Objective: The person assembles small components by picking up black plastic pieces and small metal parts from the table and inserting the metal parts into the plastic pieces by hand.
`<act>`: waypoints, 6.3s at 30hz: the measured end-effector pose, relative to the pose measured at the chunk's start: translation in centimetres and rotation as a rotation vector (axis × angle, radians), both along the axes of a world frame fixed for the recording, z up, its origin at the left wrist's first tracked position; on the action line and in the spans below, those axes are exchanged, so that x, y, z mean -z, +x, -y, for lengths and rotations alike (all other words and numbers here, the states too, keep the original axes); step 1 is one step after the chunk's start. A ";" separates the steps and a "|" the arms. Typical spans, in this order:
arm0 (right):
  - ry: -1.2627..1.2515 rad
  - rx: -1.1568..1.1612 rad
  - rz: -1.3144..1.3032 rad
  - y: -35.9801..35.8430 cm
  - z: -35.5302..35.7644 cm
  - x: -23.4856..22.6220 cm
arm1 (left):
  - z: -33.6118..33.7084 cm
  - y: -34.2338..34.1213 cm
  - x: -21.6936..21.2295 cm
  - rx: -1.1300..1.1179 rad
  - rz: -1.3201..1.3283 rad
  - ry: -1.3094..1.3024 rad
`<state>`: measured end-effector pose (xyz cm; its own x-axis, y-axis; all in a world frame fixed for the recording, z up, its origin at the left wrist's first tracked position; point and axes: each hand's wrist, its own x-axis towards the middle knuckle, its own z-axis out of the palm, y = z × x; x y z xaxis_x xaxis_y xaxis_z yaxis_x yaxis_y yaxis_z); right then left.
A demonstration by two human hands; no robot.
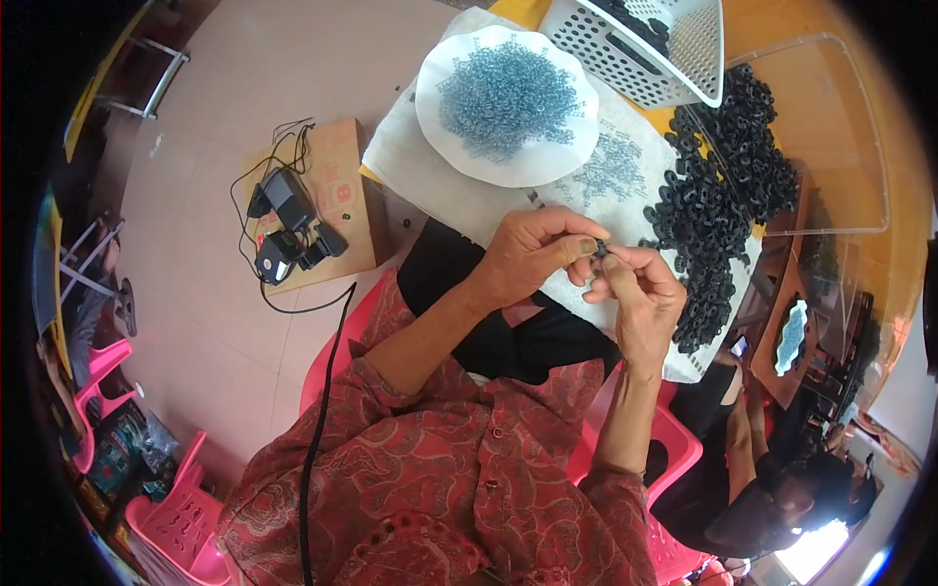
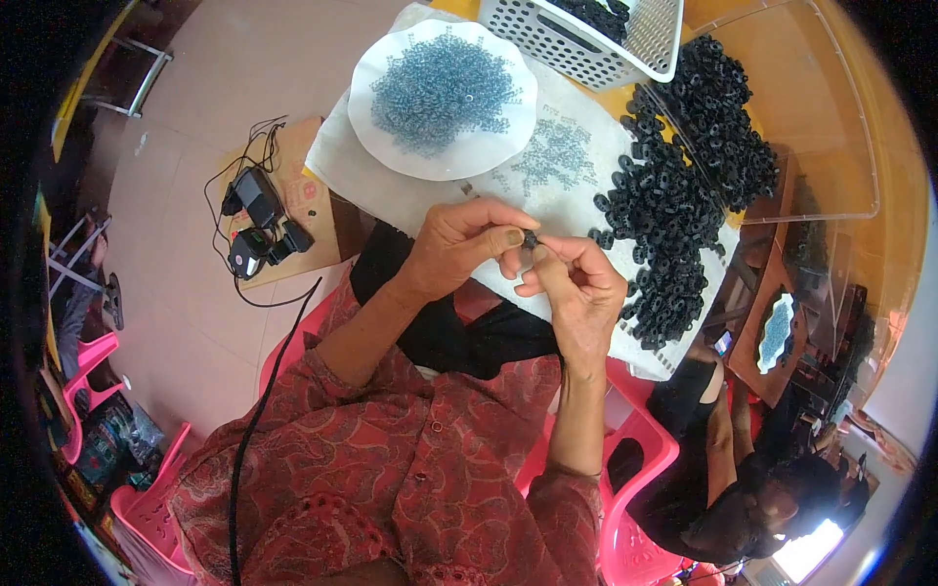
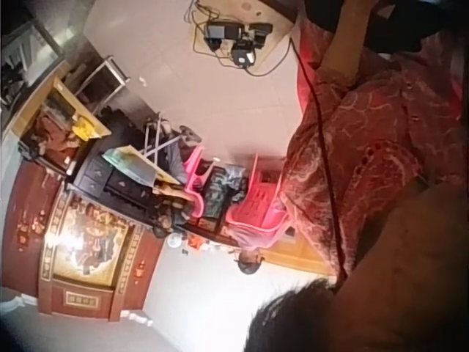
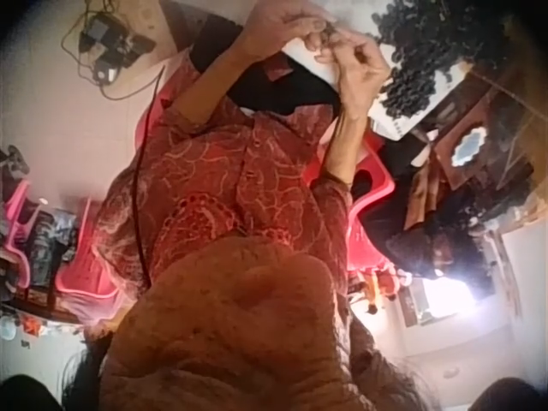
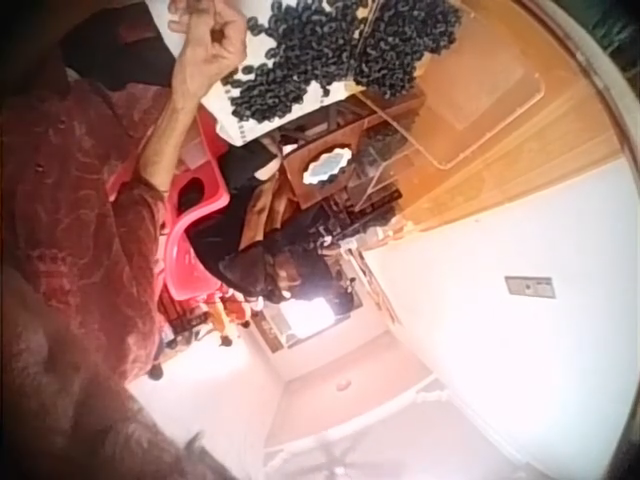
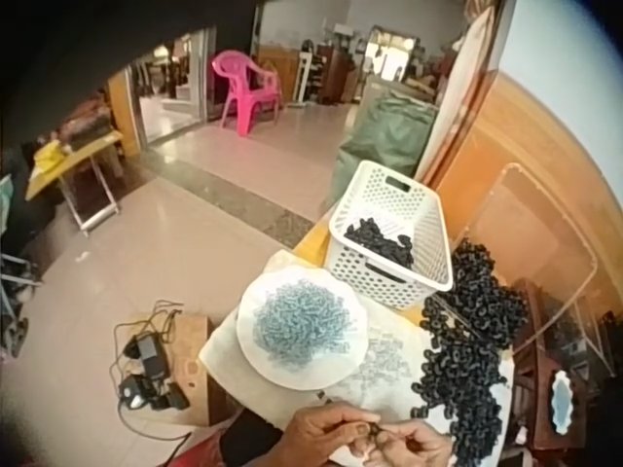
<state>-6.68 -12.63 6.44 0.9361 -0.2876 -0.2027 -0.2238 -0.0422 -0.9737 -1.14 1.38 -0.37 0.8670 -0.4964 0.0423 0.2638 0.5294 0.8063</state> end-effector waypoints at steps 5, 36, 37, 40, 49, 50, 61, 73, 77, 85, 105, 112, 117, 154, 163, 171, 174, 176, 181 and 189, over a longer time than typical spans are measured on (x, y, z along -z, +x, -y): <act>0.067 0.033 0.035 0.0 -0.5 0.2 | -0.1 0.0 -0.4 -0.012 -0.003 0.048; 0.158 -0.015 0.061 -0.5 0.3 1.1 | -0.1 -0.1 -0.2 -0.026 0.048 0.036; 0.220 -0.033 0.054 -0.4 0.7 1.3 | -0.1 0.0 -0.3 -0.007 0.038 0.018; 0.293 -0.077 0.037 -0.1 1.7 2.1 | -0.3 0.1 -0.5 0.035 0.012 0.003; 0.417 -0.120 0.105 0.3 2.0 3.2 | -0.6 0.3 -0.5 0.079 -0.003 0.000; 0.416 -0.120 0.103 0.3 1.9 3.1 | -0.6 0.3 -0.6 0.074 0.010 0.004; 0.253 -0.057 0.079 0.3 0.6 1.7 | -0.4 0.3 -0.2 0.039 -0.020 0.000; -0.075 0.012 0.040 0.0 -0.7 -0.1 | -0.1 0.2 -0.4 -0.010 0.012 -0.008; -0.003 0.037 0.049 -0.2 -0.8 0.3 | -0.1 0.2 -0.2 0.002 0.037 -0.027; -0.051 0.020 0.083 -0.5 -0.9 0.2 | -0.4 0.2 -0.6 0.016 0.034 0.010; 0.380 -0.050 0.136 -0.3 1.0 2.4 | -0.4 0.3 -0.5 0.056 0.001 0.008; 0.463 -0.015 0.132 0.2 0.5 2.8 | -0.4 0.4 -0.4 0.046 -0.001 0.016; 0.445 -0.010 0.106 0.1 0.5 2.6 | -0.4 0.3 -0.4 0.027 0.020 0.027; 0.223 0.048 0.066 -1.2 0.2 1.8 | -0.3 0.2 -0.4 0.049 -0.125 -0.058; 0.240 0.049 0.081 -1.1 -0.5 1.3 | -0.4 0.4 0.0 0.120 -0.319 -0.329; 0.242 0.049 0.095 -1.0 -0.9 0.9 | -0.4 0.4 0.3 0.125 -0.321 -0.345; 0.262 0.047 0.110 -1.1 -0.7 0.9 | -0.4 0.3 0.0 0.157 -0.379 -0.399; 0.265 0.039 0.117 -1.0 -0.7 0.8 | -0.4 0.3 -0.1 0.189 -0.455 -0.424; 0.259 0.063 0.120 -1.1 -0.6 0.9 | -0.1 0.1 0.0 0.201 -0.452 -0.450; 0.265 0.085 0.137 -1.2 -0.6 0.7 | 0.0 -0.1 0.1 0.232 -0.478 -0.479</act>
<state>-7.93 -12.03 5.72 0.9345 -0.3205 -0.1548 -0.0817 0.2302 -0.9697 -1.26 1.40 -0.46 0.7198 -0.6919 -0.0563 0.6786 0.6842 0.2673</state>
